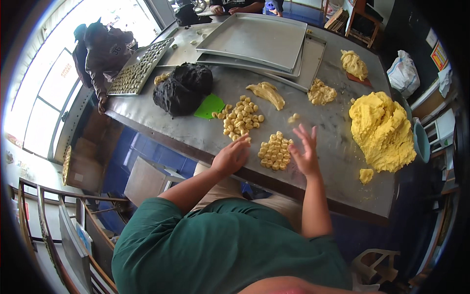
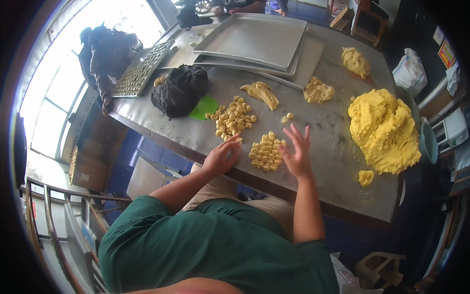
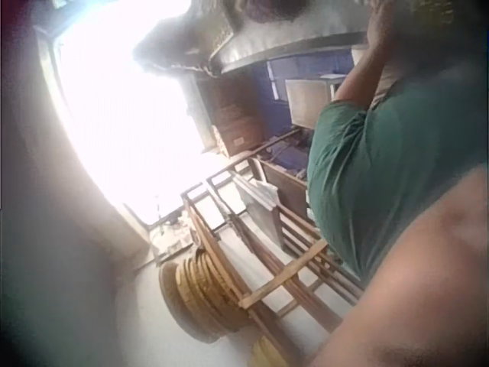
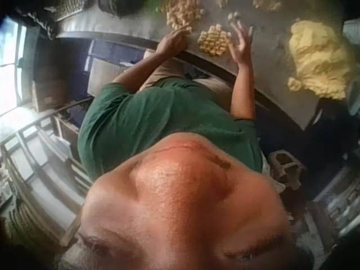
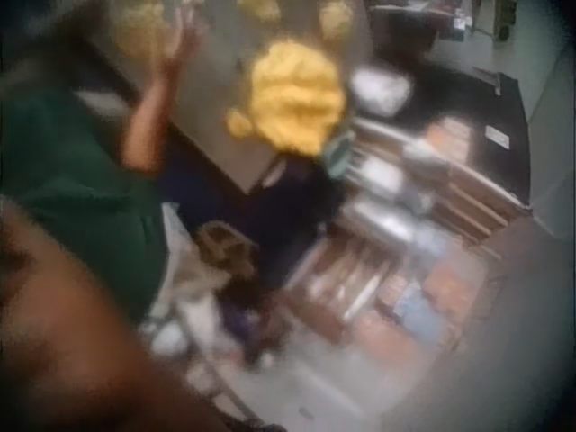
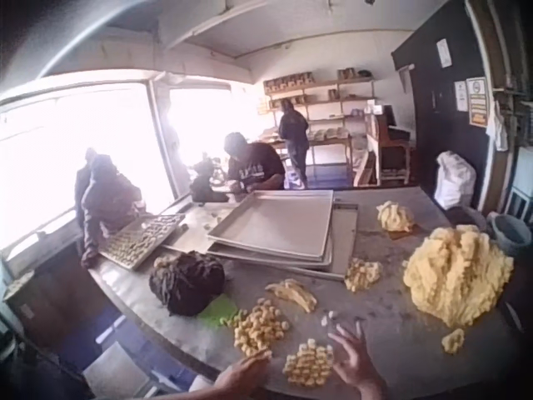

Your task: The person prepares small pieces of dough by hand, arranging them in a grid on a metal table and moving them to a tray.

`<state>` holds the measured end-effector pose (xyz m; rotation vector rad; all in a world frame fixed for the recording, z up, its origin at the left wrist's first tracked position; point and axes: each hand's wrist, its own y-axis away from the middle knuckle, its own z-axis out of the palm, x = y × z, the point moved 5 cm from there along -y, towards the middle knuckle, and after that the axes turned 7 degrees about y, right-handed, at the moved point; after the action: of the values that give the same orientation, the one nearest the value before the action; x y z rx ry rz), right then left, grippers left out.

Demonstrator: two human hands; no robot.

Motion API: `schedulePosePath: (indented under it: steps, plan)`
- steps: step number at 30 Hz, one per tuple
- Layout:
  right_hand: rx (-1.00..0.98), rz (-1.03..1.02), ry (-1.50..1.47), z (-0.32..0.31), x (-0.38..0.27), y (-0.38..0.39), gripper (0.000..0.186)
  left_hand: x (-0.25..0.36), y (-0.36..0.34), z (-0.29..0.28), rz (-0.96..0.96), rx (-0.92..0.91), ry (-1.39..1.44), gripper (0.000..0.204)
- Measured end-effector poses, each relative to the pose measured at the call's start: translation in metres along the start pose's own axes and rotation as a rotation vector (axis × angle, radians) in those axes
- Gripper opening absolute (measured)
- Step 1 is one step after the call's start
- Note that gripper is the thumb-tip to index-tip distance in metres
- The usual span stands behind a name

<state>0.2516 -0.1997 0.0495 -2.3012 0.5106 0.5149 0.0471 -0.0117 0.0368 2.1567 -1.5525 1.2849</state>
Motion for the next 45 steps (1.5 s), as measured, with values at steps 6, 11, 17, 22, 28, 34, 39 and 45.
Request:
schedulePosePath:
  steps: [6, 11, 17, 22, 28, 34, 39, 45]
  plan:
    - [-0.071, 0.244, -0.018, 0.033, 0.032, 0.012, 0.03, -0.013, -0.001, 0.005, -0.134, -0.096, 0.164, 0.024]
    - [-0.201, 0.217, 0.062, 0.02, 0.04, 0.004, 0.023, -0.009, -0.004, 0.003, -0.138, -0.076, 0.303, 0.033]
    - [-0.235, 0.583, -0.037, 0.024, 0.042, 0.008, 0.023, -0.018, -0.004, -0.001, -0.153, -0.085, 0.307, 0.033]
    - [0.317, 0.842, -0.472, 0.022, 0.064, 0.018, 0.024, -0.01, -0.003, -0.004, -0.251, -0.14, 0.197, 0.031]
    - [0.133, 0.786, -0.553, 0.028, 0.083, 0.022, 0.026, -0.004, -0.011, -0.008, -0.093, 0.036, 0.193, 0.025]
    - [0.21, 0.665, -0.48, 0.025, 0.06, 0.022, 0.026, -0.015, -0.001, -0.002, -0.196, 0.072, 0.139, 0.02]
    - [0.168, 0.611, -0.517, 0.023, 0.075, 0.025, 0.024, -0.007, -0.006, 0.003, 0.011, 0.038, 0.039, 0.02]
    - [0.115, 0.821, -0.547, 0.021, 0.065, 0.016, 0.035, -0.009, -0.023, -0.012, 0.045, 0.076, 0.032, 0.023]
